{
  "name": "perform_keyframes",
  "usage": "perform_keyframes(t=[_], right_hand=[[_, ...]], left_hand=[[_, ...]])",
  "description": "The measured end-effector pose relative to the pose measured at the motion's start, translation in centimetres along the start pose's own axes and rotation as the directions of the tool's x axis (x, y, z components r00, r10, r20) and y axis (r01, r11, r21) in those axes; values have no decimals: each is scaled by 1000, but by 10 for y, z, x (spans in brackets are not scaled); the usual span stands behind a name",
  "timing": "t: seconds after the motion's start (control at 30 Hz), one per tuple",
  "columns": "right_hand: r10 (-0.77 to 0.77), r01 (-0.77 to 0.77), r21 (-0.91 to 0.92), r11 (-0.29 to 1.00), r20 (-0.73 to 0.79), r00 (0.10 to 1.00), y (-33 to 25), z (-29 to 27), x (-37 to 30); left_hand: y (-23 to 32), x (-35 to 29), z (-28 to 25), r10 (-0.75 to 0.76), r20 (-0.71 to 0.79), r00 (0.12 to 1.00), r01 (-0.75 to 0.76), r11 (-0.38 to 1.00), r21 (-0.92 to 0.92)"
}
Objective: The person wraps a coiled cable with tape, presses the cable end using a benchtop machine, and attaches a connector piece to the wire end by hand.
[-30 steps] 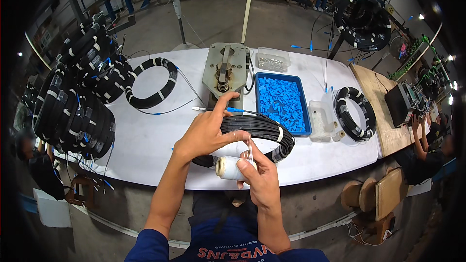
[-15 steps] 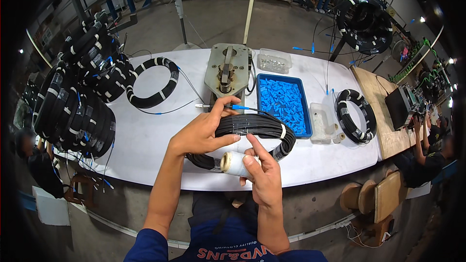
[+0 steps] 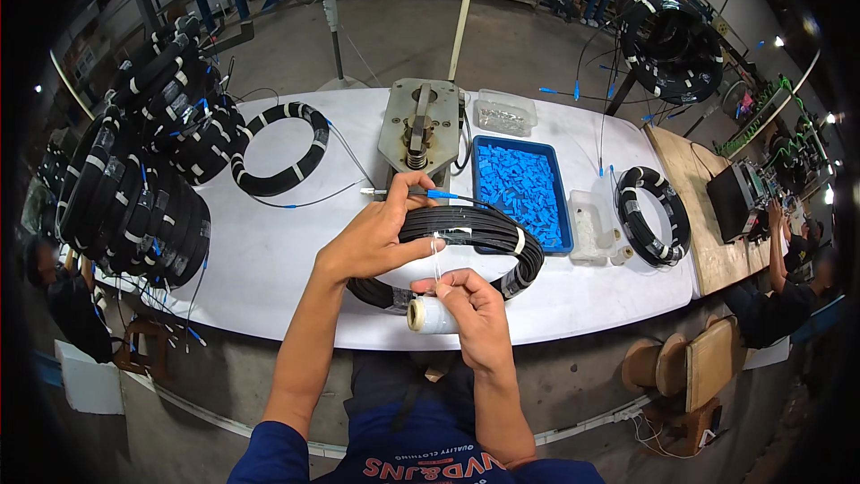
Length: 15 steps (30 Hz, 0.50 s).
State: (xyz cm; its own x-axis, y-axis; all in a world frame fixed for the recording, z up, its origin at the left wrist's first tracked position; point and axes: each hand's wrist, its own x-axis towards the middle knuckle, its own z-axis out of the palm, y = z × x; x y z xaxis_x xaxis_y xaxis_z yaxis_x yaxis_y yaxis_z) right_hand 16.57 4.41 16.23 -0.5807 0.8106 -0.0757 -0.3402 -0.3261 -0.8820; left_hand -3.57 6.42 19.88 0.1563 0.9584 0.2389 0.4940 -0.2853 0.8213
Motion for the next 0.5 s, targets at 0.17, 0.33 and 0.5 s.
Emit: perform_keyframes(t=[0.17,0.33,0.5], right_hand=[[-31,41,-175,984,64,998,-2,-3,0],[-74,88,-248,965,65,995,5,-5,0],[-145,144,-376,915,26,989,18,-14,5]], left_hand=[[-2,0,-1,58,15,998,-58,998,-5],[-2,6,2,103,48,993,-105,994,22],[-1,5,1,131,88,987,-133,991,14]])
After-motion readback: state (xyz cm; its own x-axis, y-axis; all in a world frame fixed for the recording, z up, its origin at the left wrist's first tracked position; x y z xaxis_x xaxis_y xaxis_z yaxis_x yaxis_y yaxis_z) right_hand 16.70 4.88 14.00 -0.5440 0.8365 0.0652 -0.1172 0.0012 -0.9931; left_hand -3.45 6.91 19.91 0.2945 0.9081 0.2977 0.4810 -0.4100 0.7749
